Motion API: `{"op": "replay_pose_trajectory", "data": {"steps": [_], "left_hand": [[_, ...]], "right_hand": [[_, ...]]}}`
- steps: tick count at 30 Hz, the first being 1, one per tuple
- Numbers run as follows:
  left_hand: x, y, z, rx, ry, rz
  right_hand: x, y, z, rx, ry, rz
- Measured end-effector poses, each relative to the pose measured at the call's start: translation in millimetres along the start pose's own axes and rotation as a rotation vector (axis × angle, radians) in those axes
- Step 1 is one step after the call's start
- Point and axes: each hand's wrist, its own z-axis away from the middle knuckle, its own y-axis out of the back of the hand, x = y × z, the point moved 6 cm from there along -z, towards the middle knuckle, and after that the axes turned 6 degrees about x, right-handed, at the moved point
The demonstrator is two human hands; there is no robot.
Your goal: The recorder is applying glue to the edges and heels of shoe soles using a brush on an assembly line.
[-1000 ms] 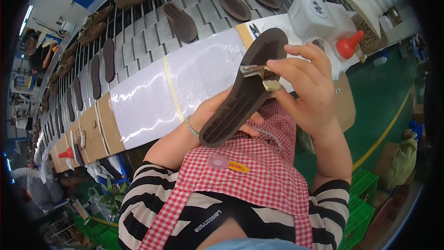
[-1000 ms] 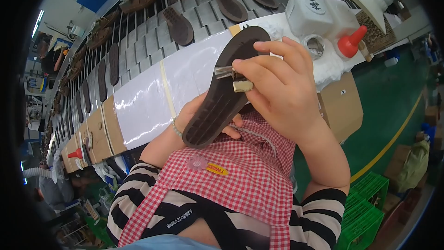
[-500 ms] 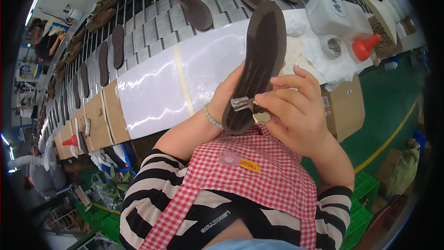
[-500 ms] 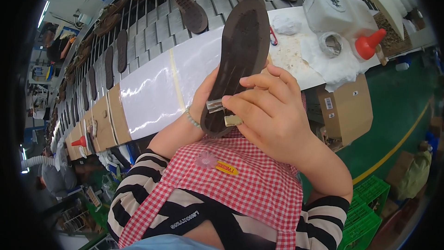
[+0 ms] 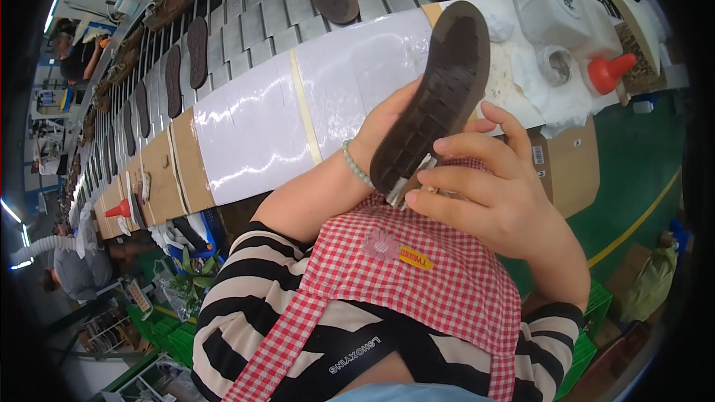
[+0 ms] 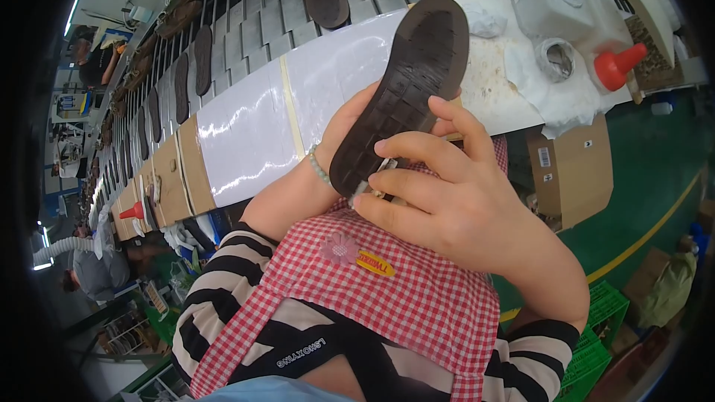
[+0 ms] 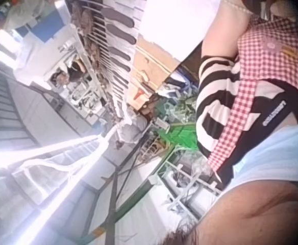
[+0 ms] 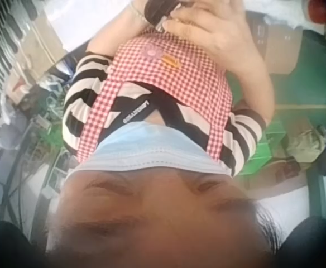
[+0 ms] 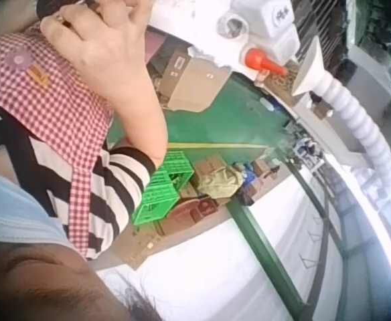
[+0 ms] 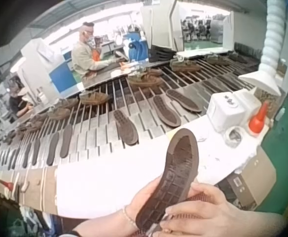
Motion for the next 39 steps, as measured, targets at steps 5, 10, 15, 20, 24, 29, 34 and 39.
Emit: {"op": "replay_pose_trajectory", "data": {"steps": [5,10,15,20,24,29,34,39], "left_hand": [[0.1,5.7,2.4,-0.41,0.124,0.123],[6.7,-5.4,3.4,-0.102,-0.053,0.008],[13.6,-8.9,5.6,-0.146,-0.098,0.1],[15.1,-12.3,9.4,-0.195,-0.128,0.098],[11.7,-12.2,10.8,-0.154,-0.148,0.033],[7.9,-8.8,13.2,-0.104,-0.072,0.022],[6.1,-10.4,19.6,-0.075,-0.136,-0.08],[2.7,-13.3,26.2,-0.222,-0.03,0.004]], "right_hand": [[-6.3,16.3,-2.4,-0.066,0.012,0.075],[3.7,29.2,8.8,0.108,-0.222,0.168],[15.0,5.1,29.7,0.219,-0.44,-0.113],[15.6,-4.2,35.5,0.208,-0.495,-0.151],[14.8,6.6,31.7,0.225,-0.433,0.001],[16.0,7.0,28.2,0.219,-0.394,0.051],[19.2,17.5,25.1,0.304,-0.375,0.114],[24.6,24.4,24.7,0.338,-0.382,0.152]]}}
